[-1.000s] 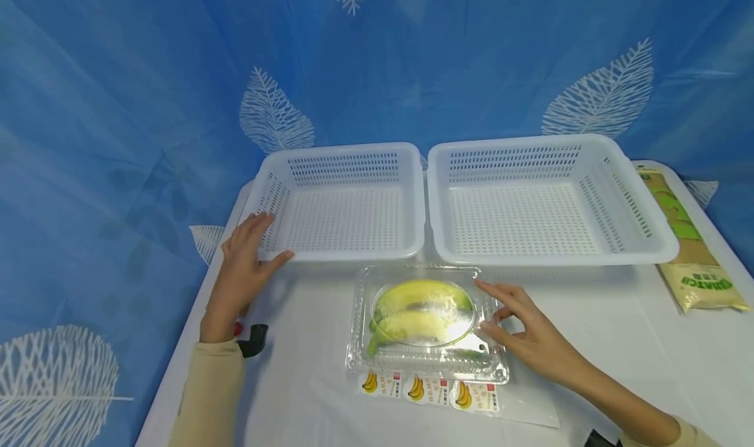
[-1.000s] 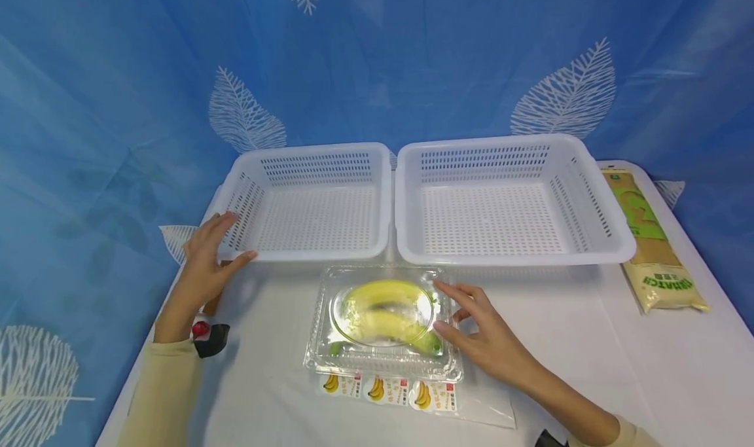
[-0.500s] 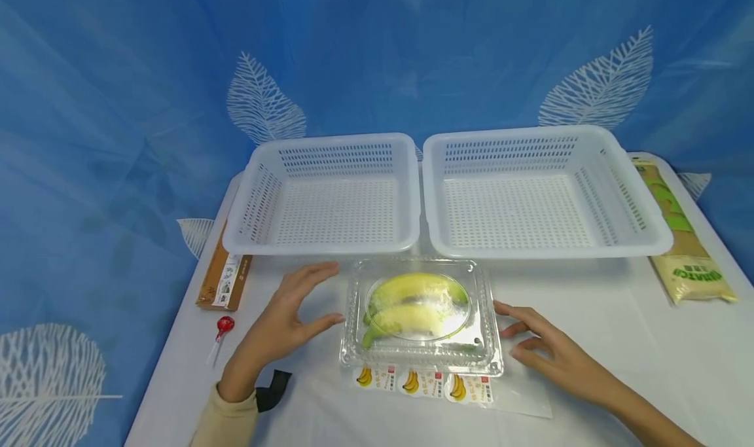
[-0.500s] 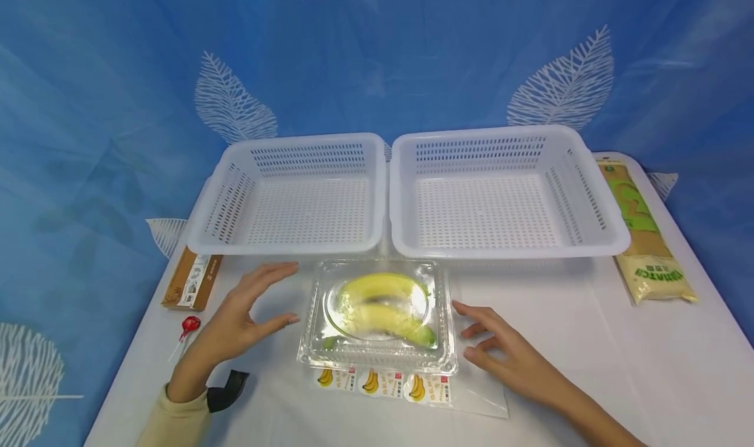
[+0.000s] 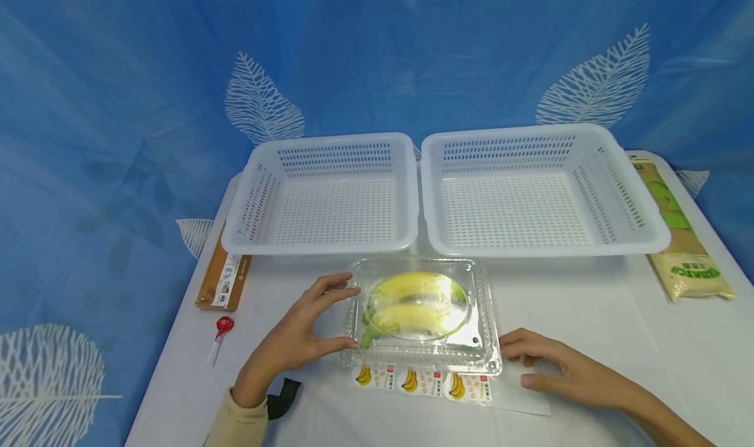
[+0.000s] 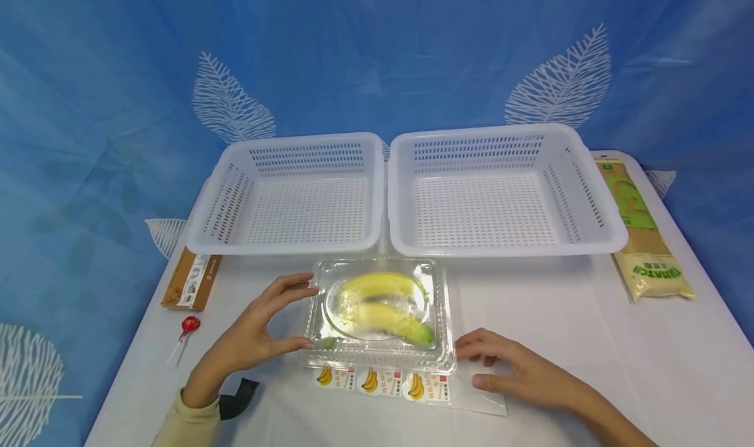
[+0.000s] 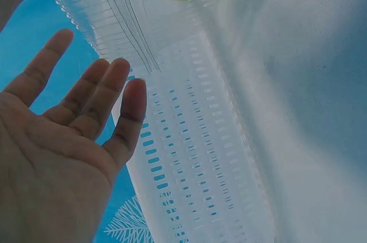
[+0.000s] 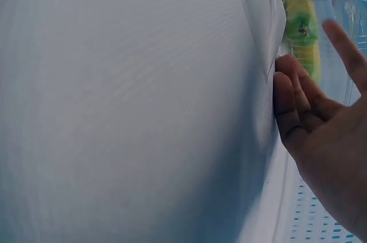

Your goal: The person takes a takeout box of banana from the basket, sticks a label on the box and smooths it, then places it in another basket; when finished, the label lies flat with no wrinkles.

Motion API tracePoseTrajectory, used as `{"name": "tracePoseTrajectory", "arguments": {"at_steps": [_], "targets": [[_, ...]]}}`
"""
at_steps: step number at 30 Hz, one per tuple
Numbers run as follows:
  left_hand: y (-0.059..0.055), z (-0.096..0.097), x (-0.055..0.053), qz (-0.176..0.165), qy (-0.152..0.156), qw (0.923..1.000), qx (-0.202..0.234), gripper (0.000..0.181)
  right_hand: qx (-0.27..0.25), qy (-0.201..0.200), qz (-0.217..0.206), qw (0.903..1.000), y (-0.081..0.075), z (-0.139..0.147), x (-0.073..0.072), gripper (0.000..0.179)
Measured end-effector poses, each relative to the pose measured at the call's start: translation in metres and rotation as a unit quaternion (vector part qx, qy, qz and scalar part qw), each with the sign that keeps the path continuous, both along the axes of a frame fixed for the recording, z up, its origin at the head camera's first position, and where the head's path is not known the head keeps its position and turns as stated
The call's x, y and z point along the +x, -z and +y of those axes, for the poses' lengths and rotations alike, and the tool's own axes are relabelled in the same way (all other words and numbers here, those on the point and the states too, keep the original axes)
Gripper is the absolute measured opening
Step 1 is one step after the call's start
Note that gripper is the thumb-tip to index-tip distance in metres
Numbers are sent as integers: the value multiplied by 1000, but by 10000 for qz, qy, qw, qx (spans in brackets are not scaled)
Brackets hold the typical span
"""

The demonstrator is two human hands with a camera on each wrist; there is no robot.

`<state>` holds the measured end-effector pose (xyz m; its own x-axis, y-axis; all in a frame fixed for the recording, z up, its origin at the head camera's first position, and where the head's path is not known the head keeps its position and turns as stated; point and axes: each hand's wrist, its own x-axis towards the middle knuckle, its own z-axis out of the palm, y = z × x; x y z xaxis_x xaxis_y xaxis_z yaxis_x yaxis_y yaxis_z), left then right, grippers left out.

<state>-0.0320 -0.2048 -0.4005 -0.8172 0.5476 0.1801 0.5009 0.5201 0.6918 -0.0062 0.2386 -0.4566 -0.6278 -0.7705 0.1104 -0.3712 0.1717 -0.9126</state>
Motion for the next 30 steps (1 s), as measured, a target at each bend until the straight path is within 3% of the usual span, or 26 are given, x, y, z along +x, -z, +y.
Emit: {"name": "tracePoseTrajectory", "arguments": {"at_steps": [3,10,17,20,27,30], "targets": [[0,0,0,-40,35,10000,82,75,348,-184,188,9990,0,3,3,40],[-1,1,0,-23,12,10000,34,75,576,-627,622,9944,9,4,6,30],[-1,2,1,-124,-73,9999,-58,76,1163,-434,1351,9830,9,0,8,24],[0,2,1,-90,-46,9999,-59,76,1332,-418,1437,9797,6,0,10,25],[-1,2,1,-108,-24,9999,-106,76,1224,-716,1040,9844,1,7,13,21],[-1,1,1,-113,-25,9999,-107,76,1073,-879,1258,9823,4,8,14,23]]}}
